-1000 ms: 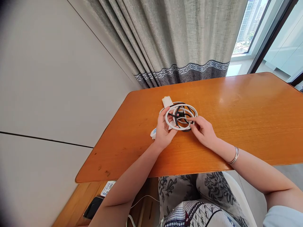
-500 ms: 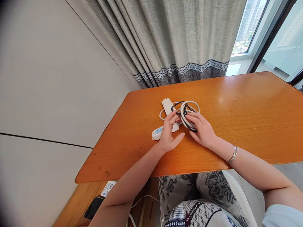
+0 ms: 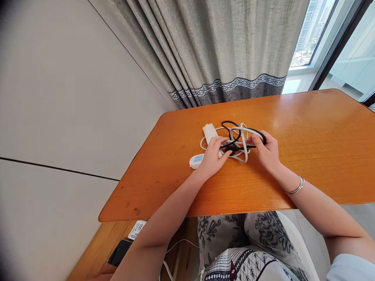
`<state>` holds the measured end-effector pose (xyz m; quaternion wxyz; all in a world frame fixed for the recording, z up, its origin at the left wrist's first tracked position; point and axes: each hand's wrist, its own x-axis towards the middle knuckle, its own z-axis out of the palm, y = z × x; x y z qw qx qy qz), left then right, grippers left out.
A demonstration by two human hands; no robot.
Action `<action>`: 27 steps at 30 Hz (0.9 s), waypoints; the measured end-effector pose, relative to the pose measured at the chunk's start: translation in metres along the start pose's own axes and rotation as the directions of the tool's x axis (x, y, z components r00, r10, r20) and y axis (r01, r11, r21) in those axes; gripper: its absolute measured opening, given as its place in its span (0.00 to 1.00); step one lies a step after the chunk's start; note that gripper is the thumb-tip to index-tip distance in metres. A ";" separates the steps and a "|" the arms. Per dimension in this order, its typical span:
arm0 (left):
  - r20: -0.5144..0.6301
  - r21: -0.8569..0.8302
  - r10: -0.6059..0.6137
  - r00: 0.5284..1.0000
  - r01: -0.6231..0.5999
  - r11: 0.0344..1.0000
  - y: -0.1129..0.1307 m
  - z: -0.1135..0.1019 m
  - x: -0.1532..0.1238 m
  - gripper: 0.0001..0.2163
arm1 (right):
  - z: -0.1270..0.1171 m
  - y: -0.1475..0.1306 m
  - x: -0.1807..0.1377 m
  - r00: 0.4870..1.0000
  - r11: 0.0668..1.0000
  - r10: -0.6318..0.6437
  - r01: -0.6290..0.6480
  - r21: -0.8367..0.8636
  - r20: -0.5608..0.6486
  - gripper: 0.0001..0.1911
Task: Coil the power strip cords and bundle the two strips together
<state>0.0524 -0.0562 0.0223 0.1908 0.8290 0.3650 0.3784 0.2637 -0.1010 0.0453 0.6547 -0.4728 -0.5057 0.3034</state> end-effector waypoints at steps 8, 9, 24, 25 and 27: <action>-0.221 0.092 0.045 0.974 -0.025 0.995 -0.019 -0.012 0.005 0.08 | -0.034 0.010 0.039 0.932 0.995 -0.097 0.098 -0.015 -0.350 0.18; -0.257 0.081 0.052 0.965 -0.032 0.996 -0.021 -0.016 0.006 0.08 | -0.039 0.011 0.044 0.930 0.996 -0.080 0.086 0.001 -0.359 0.17; -0.710 -0.663 -0.555 0.434 -0.146 0.734 -0.057 -0.072 0.025 0.12 | -0.066 0.011 0.069 0.869 0.935 0.280 -0.149 0.323 -0.409 0.12; -0.708 -0.679 -0.577 0.408 -0.168 0.714 -0.059 -0.076 0.025 0.12 | -0.066 0.010 0.069 0.865 0.936 0.280 -0.150 0.317 -0.417 0.12; -0.703 -0.697 -0.603 0.377 -0.194 0.690 -0.062 -0.081 0.025 0.12 | -0.066 0.006 0.069 0.859 0.944 0.264 -0.138 0.298 -0.439 0.12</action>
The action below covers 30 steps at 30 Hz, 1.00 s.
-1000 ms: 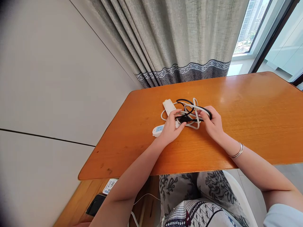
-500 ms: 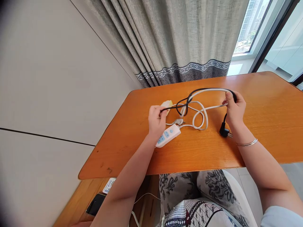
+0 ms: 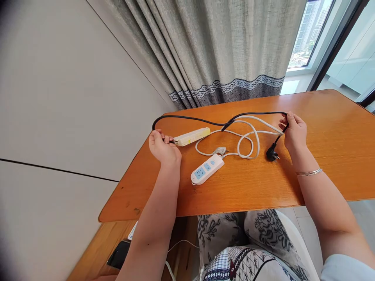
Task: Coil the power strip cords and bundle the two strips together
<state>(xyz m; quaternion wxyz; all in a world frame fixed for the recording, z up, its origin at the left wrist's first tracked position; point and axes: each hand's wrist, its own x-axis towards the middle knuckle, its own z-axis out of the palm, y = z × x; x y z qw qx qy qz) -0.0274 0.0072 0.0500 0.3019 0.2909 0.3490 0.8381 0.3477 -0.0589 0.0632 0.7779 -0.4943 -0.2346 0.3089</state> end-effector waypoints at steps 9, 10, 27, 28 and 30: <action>-0.106 0.003 0.014 0.994 -0.014 1.000 0.008 -0.013 0.022 0.11 | -0.011 -0.025 0.012 0.965 0.992 -0.124 0.127 0.000 -0.230 0.17; -0.133 -0.009 -0.003 0.991 0.002 1.000 0.010 -0.015 0.026 0.10 | -0.014 -0.028 0.015 0.956 0.992 -0.116 0.125 0.015 -0.270 0.18; -0.103 0.079 0.118 0.988 -0.110 0.991 0.019 -0.034 0.047 0.11 | -0.031 -0.009 0.036 0.924 0.924 -0.338 0.289 -0.252 -0.178 0.12; -0.071 0.088 0.138 0.988 -0.131 0.987 0.020 -0.032 0.044 0.12 | -0.031 -0.004 0.035 0.927 0.909 -0.354 0.310 -0.278 -0.124 0.08; -0.013 0.092 0.164 0.986 -0.162 0.982 0.023 -0.027 0.038 0.15 | -0.030 0.004 0.031 0.922 0.871 -0.385 0.349 -0.346 -0.040 0.08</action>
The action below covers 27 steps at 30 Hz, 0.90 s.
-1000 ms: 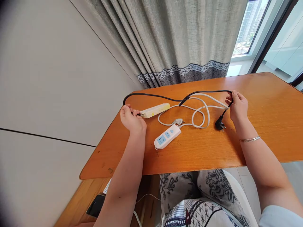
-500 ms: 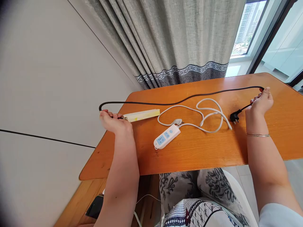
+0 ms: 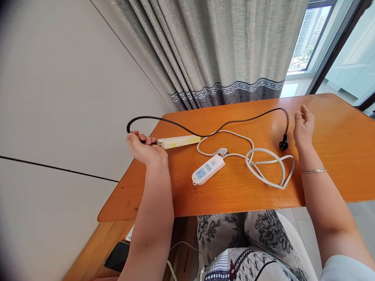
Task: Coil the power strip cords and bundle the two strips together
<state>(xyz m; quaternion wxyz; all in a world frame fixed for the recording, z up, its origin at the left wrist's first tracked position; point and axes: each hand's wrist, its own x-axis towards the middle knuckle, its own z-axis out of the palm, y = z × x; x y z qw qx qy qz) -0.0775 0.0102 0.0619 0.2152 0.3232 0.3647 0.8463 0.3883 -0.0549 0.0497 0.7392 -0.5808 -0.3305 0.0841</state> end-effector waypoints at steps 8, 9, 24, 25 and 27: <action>0.175 -0.139 -0.036 0.984 0.060 0.989 0.025 0.038 -0.029 0.15 | 0.026 -0.032 -0.035 0.876 0.969 -0.158 0.225 -0.098 0.455 0.08; 0.218 -0.134 -0.071 0.974 0.101 0.986 0.029 0.047 -0.033 0.14 | 0.032 -0.042 -0.038 0.840 0.969 -0.169 0.238 -0.068 0.515 0.08; 0.640 -0.039 -0.338 0.690 0.469 0.882 0.093 0.136 -0.075 0.10 | 0.111 -0.101 -0.072 0.300 0.918 -0.182 0.394 0.052 0.936 0.24; 0.662 -0.023 -0.334 0.671 0.464 0.886 0.094 0.135 -0.075 0.10 | 0.112 -0.100 -0.075 0.265 0.921 -0.155 0.387 0.042 0.952 0.19; 0.696 -0.005 -0.330 0.638 0.464 0.886 0.097 0.130 -0.075 0.10 | 0.114 -0.097 -0.078 0.246 0.938 -0.115 0.347 0.024 0.962 0.11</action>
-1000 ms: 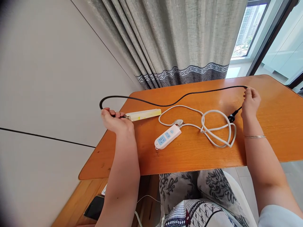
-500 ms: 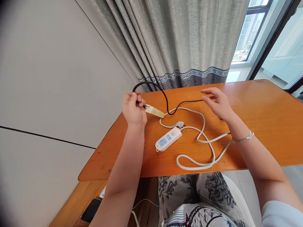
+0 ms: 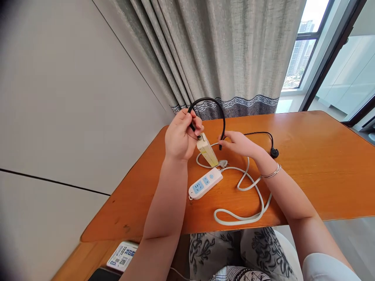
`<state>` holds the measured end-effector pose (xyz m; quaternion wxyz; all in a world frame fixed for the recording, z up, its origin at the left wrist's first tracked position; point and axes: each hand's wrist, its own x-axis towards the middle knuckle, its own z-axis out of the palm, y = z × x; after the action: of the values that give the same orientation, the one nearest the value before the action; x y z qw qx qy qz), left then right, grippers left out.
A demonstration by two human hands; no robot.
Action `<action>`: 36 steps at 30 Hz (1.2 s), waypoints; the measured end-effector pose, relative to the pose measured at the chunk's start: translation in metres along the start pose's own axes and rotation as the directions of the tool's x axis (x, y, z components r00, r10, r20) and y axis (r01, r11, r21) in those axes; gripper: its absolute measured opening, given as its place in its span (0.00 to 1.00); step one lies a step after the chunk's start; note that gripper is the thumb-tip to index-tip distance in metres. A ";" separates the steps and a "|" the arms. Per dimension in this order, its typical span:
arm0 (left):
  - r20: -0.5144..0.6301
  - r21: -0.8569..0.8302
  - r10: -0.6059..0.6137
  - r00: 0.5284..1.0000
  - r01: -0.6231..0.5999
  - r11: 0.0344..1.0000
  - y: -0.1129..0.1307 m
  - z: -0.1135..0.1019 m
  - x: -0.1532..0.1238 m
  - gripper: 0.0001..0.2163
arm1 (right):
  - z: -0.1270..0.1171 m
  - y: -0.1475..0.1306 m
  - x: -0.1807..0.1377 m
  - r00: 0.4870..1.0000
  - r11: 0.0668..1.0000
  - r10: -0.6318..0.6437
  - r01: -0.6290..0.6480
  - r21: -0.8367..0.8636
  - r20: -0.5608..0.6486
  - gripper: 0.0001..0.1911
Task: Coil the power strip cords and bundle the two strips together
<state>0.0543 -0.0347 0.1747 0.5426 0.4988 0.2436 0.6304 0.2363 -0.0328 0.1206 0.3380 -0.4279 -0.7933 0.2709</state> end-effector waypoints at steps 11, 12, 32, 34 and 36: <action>-0.035 -0.087 0.060 0.998 -0.063 0.994 0.006 -0.007 -0.001 0.08 | -0.001 -0.008 -0.006 0.969 0.964 0.063 -0.121 -0.236 -0.239 0.16; -0.092 -0.092 0.073 0.993 -0.081 0.992 0.006 -0.008 0.001 0.08 | 0.000 -0.009 -0.009 0.986 0.940 0.053 -0.103 -0.324 -0.160 0.17; -0.102 -0.012 0.214 0.972 -0.216 0.976 -0.006 0.003 -0.006 0.11 | 0.004 -0.059 -0.034 0.971 0.750 -0.153 -0.008 -0.662 -0.185 0.22; 0.020 0.037 0.229 0.973 -0.230 0.973 -0.011 0.005 -0.010 0.14 | 0.005 -0.066 -0.038 0.976 0.706 -0.198 0.077 -0.704 -0.092 0.21; 0.167 0.136 0.253 0.953 -0.277 0.951 -0.015 0.006 -0.016 0.17 | 0.004 -0.071 -0.043 0.963 0.684 -0.262 0.137 -0.716 -0.066 0.21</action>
<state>0.0647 -0.0466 0.1582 0.4282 0.6136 0.1826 0.6378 0.2153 -0.1050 0.1556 0.2397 -0.4557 -0.8477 -0.1275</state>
